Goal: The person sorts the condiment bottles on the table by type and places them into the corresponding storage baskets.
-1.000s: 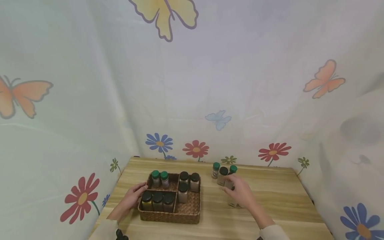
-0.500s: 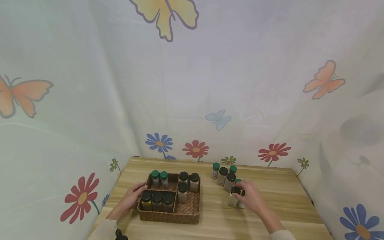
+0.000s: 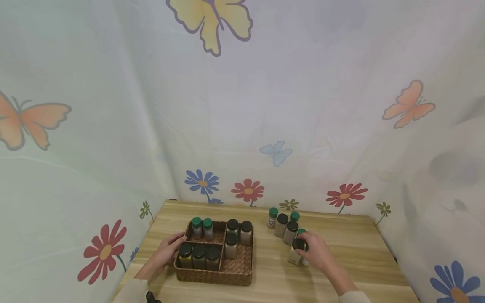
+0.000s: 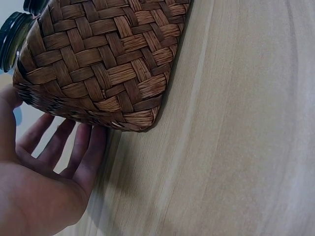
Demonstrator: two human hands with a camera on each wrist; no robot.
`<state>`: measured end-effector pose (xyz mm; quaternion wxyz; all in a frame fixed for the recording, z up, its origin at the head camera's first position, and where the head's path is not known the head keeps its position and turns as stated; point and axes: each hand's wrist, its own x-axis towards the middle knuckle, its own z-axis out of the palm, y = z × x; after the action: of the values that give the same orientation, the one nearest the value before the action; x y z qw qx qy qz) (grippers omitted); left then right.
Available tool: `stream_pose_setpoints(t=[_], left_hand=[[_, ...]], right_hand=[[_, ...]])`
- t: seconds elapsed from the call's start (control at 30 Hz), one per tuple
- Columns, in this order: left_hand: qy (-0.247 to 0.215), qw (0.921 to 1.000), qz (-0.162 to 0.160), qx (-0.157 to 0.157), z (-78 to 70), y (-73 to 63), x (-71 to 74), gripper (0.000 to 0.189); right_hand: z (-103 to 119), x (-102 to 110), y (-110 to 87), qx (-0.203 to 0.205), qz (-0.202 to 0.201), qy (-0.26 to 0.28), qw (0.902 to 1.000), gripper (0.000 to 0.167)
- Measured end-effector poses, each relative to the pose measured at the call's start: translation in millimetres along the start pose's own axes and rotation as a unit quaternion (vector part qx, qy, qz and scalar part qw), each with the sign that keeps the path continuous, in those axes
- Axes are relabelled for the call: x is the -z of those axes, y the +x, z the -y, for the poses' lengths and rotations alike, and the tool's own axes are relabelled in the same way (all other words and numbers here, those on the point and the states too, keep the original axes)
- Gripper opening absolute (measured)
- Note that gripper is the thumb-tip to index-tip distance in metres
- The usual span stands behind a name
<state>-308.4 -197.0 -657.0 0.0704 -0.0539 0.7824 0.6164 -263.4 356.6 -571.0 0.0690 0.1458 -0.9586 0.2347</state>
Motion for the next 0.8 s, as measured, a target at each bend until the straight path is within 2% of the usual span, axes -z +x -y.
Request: stream_pose_setpoints(t=[0.17, 0.43, 0.63, 0.8], left_hand=[[-0.003, 1.0, -0.001, -0.006, 0.9, -1.1, 1.6, 0.064], [-0.006, 0.9999, -0.003, -0.008, 1.4, -3.9, -0.1, 0.063], [-0.016, 0.9998, 0.001, -0.008, -0.3, -3.4, -2.9, 0.061], [-0.018, 0.9998, 0.001, -0.011, 0.0, -2.0, -1.9, 0.061]], right_hand=[[-0.5, -4.3, 3.4, -0.013, 0.002, 0.022, 0.9997, 0.042], [0.6, -5.4, 3.7, -0.015, 0.008, 0.025, 0.9995, 0.039], [0.9, -3.0, -1.7, 0.013, -0.013, -0.004, 0.9998, 0.042], [2.7, -2.7, 1.3, 0.035, -0.013, -0.021, 0.9991, 0.038]])
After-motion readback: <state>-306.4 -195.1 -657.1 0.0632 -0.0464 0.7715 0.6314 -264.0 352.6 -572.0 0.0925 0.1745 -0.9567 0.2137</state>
